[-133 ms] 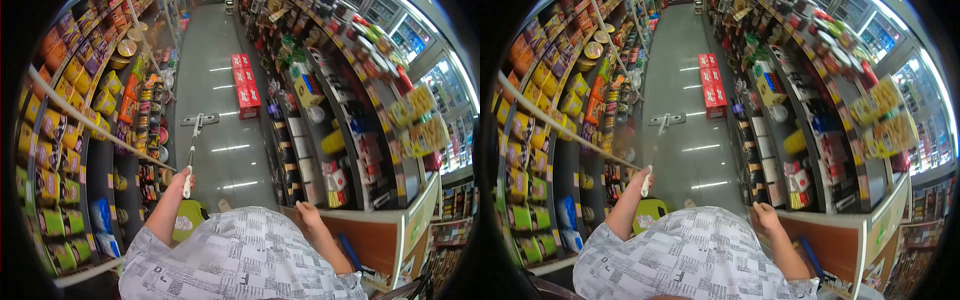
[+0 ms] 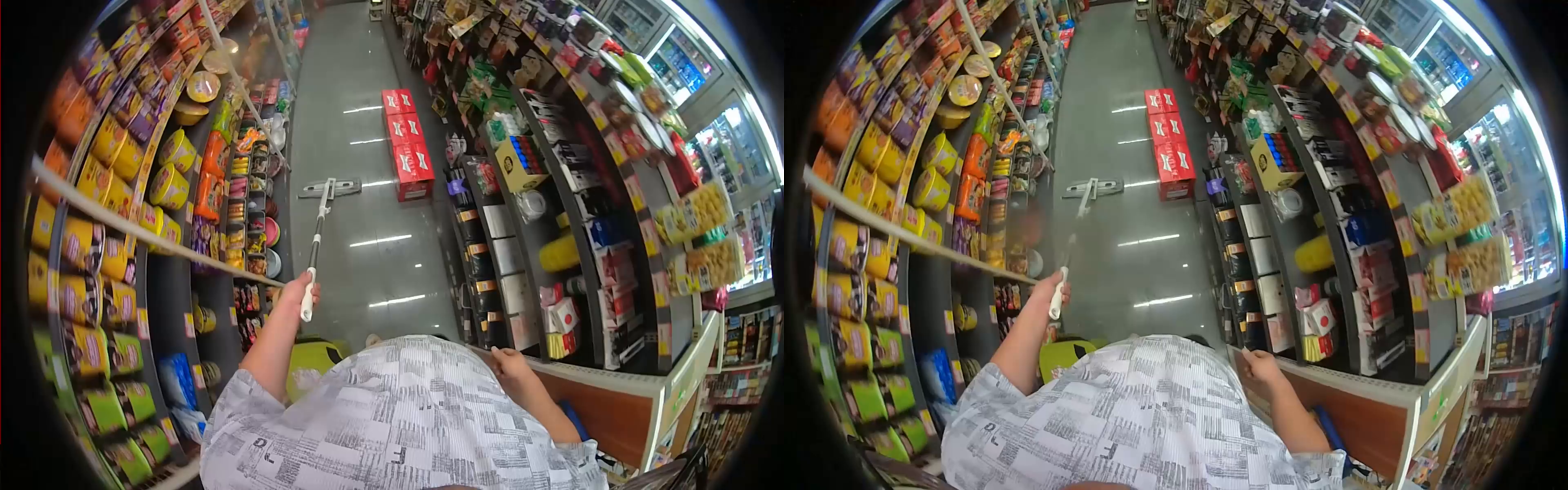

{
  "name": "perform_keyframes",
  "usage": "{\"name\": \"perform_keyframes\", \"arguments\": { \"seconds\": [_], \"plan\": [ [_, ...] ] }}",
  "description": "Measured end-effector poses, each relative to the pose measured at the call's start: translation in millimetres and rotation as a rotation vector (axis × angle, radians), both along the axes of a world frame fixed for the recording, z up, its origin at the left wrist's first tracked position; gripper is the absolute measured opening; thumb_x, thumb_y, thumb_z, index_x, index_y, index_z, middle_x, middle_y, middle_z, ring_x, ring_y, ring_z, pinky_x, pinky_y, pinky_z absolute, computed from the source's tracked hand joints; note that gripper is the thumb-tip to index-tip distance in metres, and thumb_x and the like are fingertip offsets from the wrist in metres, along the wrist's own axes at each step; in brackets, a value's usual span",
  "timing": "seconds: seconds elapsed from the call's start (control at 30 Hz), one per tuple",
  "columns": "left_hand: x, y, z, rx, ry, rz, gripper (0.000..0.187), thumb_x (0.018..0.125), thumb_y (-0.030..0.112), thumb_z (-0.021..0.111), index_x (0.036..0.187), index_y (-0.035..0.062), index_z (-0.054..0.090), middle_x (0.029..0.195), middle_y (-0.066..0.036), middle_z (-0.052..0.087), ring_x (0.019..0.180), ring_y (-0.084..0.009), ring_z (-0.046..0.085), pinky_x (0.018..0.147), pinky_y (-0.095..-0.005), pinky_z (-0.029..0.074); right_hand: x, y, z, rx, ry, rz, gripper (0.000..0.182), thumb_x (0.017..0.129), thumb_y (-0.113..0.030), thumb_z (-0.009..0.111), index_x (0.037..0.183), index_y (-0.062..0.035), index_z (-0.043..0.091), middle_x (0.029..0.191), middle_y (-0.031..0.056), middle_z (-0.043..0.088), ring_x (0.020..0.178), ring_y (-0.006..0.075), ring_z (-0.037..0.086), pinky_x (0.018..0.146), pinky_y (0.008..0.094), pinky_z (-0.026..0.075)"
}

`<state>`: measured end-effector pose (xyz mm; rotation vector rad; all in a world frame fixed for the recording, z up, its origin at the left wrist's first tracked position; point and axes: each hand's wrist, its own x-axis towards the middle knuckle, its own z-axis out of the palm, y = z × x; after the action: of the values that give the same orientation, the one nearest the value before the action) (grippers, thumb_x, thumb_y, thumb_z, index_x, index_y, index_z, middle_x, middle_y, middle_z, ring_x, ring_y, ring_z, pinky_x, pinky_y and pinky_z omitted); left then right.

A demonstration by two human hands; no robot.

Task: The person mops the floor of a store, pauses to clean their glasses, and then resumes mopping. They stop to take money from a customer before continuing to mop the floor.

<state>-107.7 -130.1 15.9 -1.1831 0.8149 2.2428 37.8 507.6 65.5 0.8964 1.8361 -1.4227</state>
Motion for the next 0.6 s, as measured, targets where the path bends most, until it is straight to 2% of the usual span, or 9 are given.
{"name": "perform_keyframes", "arguments": {
  "seconds": [0.07, 0.23, 0.27, 0.3, 0.37, 0.43, 0.5, 0.6],
  "plan": [
    [-48, 29, -21, 0.045, -0.002, -0.011, 0.016, 0.107, 0.033, 0.053, 0.119, 0.0241, 0.049, 0.078, -0.004, 0.056, 0.056, -0.0134, 0.052, 0.047, -0.0308, 0.044, -19, 44, -5, 0.007, -0.079, -0.088, 0.036, 0.101, -0.038, 0.065, 0.084, -0.0062, 0.065, 0.066, 0.0027, 0.059, 0.053, 0.0134, 0.054, 0.045, 0.0292, 0.037],
    [-148, 22, -10, -0.002, 0.032, -0.031, 0.020, 0.108, 0.031, 0.051, 0.127, 0.0250, 0.049, 0.079, -0.004, 0.056, 0.057, -0.0131, 0.052, 0.048, -0.0306, 0.044, -121, 43, -89, -0.030, -0.146, -0.131, 0.035, 0.100, -0.037, 0.066, 0.083, -0.0077, 0.063, 0.066, 0.0030, 0.059, 0.051, 0.0143, 0.054, 0.045, 0.0290, 0.036],
    [-166, 20, -8, -0.026, 0.018, -0.032, 0.023, 0.108, 0.030, 0.051, 0.131, 0.0260, 0.049, 0.078, -0.004, 0.056, 0.056, -0.0132, 0.052, 0.047, -0.0306, 0.044, -189, -18, -3, 0.163, -0.261, -0.016, 0.034, 0.100, -0.038, 0.067, 0.083, -0.0088, 0.063, 0.066, 0.0031, 0.060, 0.051, 0.0144, 0.053, 0.044, 0.0289, 0.036],
    [-179, 16, -7, -0.028, 0.013, -0.036, 0.024, 0.108, 0.030, 0.051, 0.132, 0.0265, 0.049, 0.078, -0.003, 0.056, 0.056, -0.0133, 0.052, 0.047, -0.0307, 0.044, -218, -2, -51, 0.053, -0.203, 0.022, 0.032, 0.100, -0.038, 0.067, 0.083, -0.0099, 0.064, 0.064, 0.0033, 0.059, 0.050, 0.0143, 0.053, 0.043, 0.0297, 0.037],
    [-204, 6, -2, -0.037, 0.031, -0.040, 0.027, 0.108, 0.030, 0.052, 0.134, 0.0276, 0.048, 0.079, -0.003, 0.057, 0.056, -0.0135, 0.052, 0.046, -0.0308, 0.044, -306, -10, -77, -0.036, -0.197, 0.056, 0.034, 0.100, -0.038, 0.067, 0.083, -0.0088, 0.064, 0.065, 0.0051, 0.061, 0.051, 0.0158, 0.055, 0.044, 0.0316, 0.039],
    [-227, -7, 9, -0.026, 0.017, -0.038, 0.032, 0.107, 0.032, 0.052, 0.139, 0.0285, 0.048, 0.078, -0.003, 0.056, 0.055, -0.0137, 0.051, 0.046, -0.0314, 0.043, -407, -31, -97, 0.177, -0.140, 0.218, 0.037, 0.100, -0.039, 0.067, 0.083, -0.0061, 0.064, 0.067, 0.0065, 0.061, 0.052, 0.0172, 0.055, 0.044, 0.0346, 0.040],
    [-252, -24, 15, 0.019, -0.035, -0.007, 0.037, 0.109, 0.030, 0.050, 0.145, 0.0316, 0.046, 0.078, -0.003, 0.054, 0.057, -0.0139, 0.049, 0.048, -0.0313, 0.042, -517, -85, -38, 0.239, 0.020, 0.426, 0.041, 0.101, -0.039, 0.064, 0.078, -0.0043, 0.063, 0.065, 0.0065, 0.060, 0.050, 0.0170, 0.054, 0.046, 0.0335, 0.041],
    [-300, -43, 23, -0.008, -0.063, 0.014, 0.044, 0.109, 0.029, 0.050, 0.151, 0.0344, 0.041, 0.079, -0.004, 0.054, 0.058, -0.0146, 0.048, 0.050, -0.0309, 0.042, -669, -138, -22, 0.148, 0.193, 0.446, 0.039, 0.099, -0.041, 0.067, 0.083, -0.0051, 0.064, 0.066, 0.0054, 0.061, 0.052, 0.0162, 0.056, 0.048, 0.0329, 0.043]
  ]
}}
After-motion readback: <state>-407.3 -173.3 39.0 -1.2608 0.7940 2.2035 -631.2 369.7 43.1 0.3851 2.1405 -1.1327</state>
